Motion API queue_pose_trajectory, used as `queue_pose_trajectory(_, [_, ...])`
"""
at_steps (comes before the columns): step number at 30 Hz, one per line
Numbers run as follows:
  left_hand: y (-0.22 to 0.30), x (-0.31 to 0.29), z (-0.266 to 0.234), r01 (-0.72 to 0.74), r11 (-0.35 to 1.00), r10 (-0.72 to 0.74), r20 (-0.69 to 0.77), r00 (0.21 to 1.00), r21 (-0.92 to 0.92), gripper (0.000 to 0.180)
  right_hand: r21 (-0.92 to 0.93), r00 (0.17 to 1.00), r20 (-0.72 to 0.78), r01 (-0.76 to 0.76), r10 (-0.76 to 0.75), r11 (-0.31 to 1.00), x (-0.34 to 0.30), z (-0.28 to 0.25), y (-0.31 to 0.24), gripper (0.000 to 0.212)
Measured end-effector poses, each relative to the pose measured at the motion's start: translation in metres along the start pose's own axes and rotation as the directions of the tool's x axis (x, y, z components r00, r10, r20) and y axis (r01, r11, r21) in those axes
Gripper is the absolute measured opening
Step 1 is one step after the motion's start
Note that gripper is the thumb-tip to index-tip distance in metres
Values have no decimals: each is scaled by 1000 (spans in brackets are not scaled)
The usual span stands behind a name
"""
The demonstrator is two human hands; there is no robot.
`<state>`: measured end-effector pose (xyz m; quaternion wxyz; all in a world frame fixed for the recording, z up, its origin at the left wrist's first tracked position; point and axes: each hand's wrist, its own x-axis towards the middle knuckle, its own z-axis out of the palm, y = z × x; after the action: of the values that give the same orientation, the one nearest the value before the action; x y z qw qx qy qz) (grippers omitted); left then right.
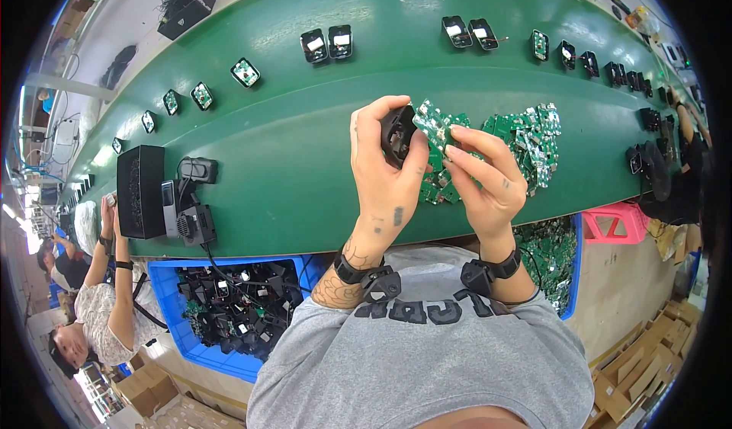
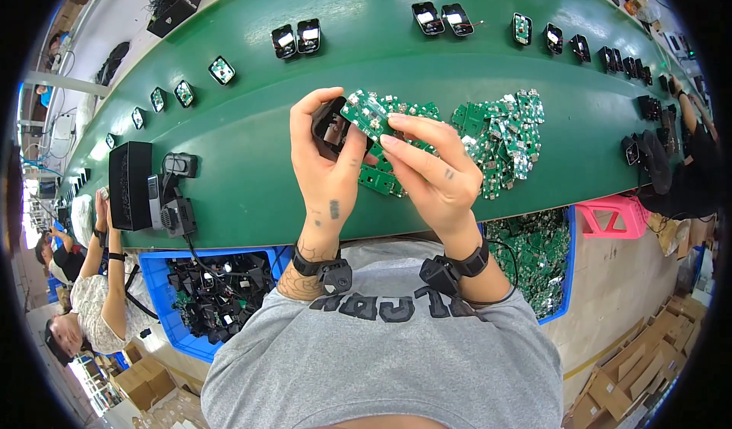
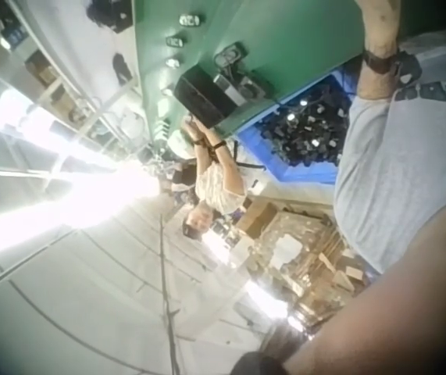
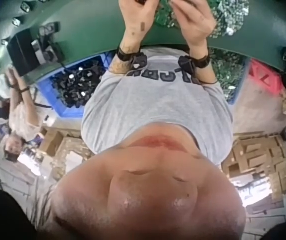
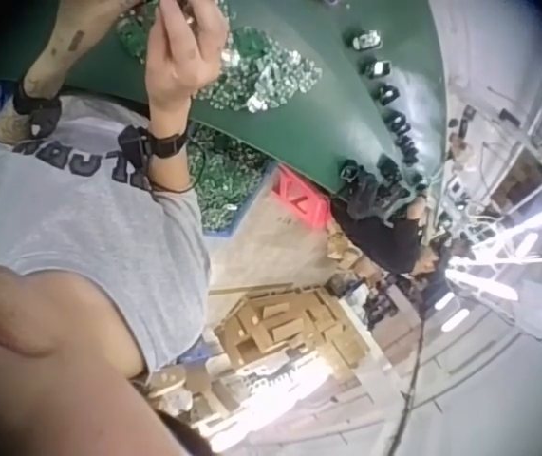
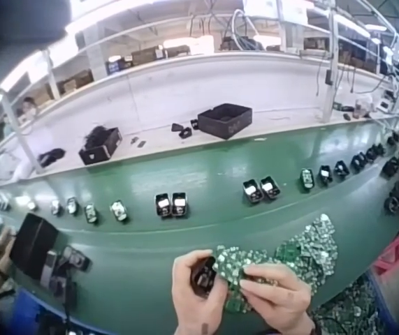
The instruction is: Assembling circuit boards into black plastic housings on a factory assembly line.
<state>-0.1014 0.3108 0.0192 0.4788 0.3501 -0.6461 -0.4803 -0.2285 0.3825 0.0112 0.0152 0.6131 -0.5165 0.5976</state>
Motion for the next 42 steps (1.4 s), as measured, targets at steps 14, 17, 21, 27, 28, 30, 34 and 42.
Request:
queue_pose_trajectory(14, [11,-1,-1,405,603,-201,361,911,-687,67,-131,994,78,90,-80,987,7,3,-9,32])
queue_pose_trajectory(17, [15,-2,1,370,671,-192,331,924,-643,66,-132,993,88,93,-82,987,9,0,-12,31])
queue_pose_trajectory(21, [11,-1,0,408,637,-197,373,907,-654,68,-115,982,178,89,-68,989,13,-6,-13,28])
queue_pose_trajectory(27, [19,2,-3,489,638,-208,478,853,-595,71,24,978,128,-169,165,985,24,-23,-10,31])
queue_pose_trajectory(28, [20,2,-3,489,667,-183,512,839,-563,72,148,916,132,-395,378,906,27,-23,-11,34])
queue_pose_trajectory(30, [22,0,-2,493,691,-182,533,827,-528,78,378,837,205,-545,507,748,27,-19,-1,37])
queue_pose_trajectory(34, [26,1,-4,472,762,-159,577,801,-443,82,400,586,567,-810,579,429,30,-19,5,35])
queue_pose_trajectory(42, [23,-6,1,500,782,-247,551,797,-373,68,444,638,513,-770,574,458,27,-16,3,42])
